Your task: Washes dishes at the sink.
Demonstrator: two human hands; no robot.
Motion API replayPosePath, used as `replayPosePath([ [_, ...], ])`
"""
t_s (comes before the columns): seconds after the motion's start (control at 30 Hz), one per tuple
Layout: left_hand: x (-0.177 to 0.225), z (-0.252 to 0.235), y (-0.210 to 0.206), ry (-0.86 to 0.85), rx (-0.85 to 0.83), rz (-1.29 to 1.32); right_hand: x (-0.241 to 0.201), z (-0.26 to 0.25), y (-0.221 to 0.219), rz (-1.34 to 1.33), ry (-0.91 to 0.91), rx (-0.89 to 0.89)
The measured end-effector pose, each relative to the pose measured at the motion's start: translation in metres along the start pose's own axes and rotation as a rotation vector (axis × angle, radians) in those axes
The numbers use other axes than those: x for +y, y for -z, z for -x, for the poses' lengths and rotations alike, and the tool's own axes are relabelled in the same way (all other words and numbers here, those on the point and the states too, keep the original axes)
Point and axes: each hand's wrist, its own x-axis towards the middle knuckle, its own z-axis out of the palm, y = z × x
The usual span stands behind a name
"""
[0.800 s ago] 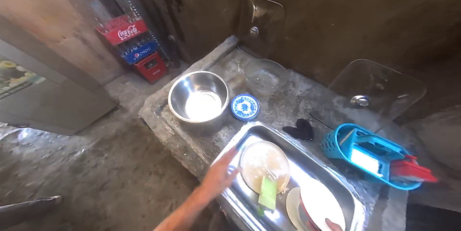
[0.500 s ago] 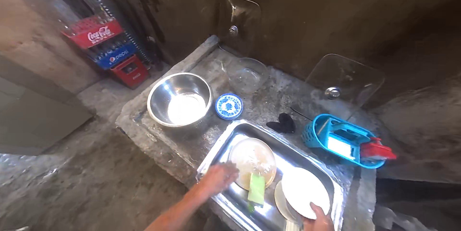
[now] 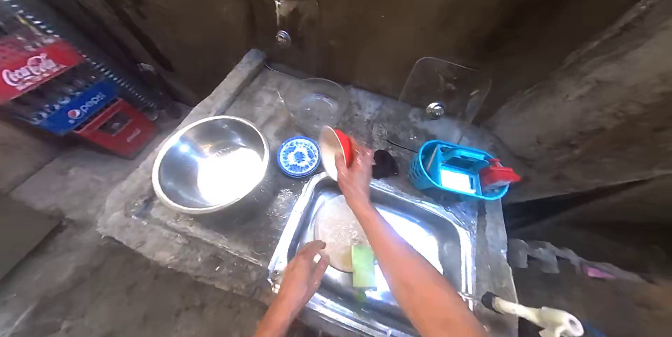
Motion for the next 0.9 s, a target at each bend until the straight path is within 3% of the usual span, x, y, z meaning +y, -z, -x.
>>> replayPosePath([
  [0.13, -0.014, 0.026, 0.003, 0.030, 0.038, 0.052, -0.005, -0.022, -0.066, -0.163, -0.287, -0.135],
  [0.2, -0.015, 0.032, 0.003, -0.011, 0.044, 0.062, -0.004, -0.027, -0.079, -0.061, -0.413, -0.219],
  [0.3, -0.007, 0.035, 0.001, -0.032, 0.038, 0.083, 0.002, -0.020, -0.075, -0.074, -0.425, -0.271],
  [0.4, 0.010, 0.027, -0.016, -0.055, -0.029, 0.167, 0.029, 0.023, -0.020, -0.134, -0.261, -0.233],
  [0.47, 0.021, 0.018, -0.036, -0.077, -0.095, 0.197, 0.067, 0.073, 0.041, 0.058, -0.170, -0.151],
  [0.53, 0.035, 0.004, -0.063, -0.107, -0.154, 0.245, 0.118, 0.115, 0.108, 0.339, -0.276, -0.097],
  [0.6, 0.051, -0.007, -0.093, -0.110, -0.213, 0.314, 0.159, 0.141, 0.158, 0.553, -0.518, -0.225],
  [0.7, 0.077, -0.028, -0.138, -0.052, -0.294, 0.413, 0.182, 0.152, 0.179, 0.714, -0.743, -0.466],
  [0.83, 0.088, -0.061, -0.197, 0.150, -0.239, 0.379, 0.193, 0.143, 0.181, 0.684, -0.779, -0.589],
  [0.9, 0.088, -0.072, -0.210, 0.149, -0.166, 0.272, 0.193, 0.138, 0.188, 0.610, -0.764, -0.622],
])
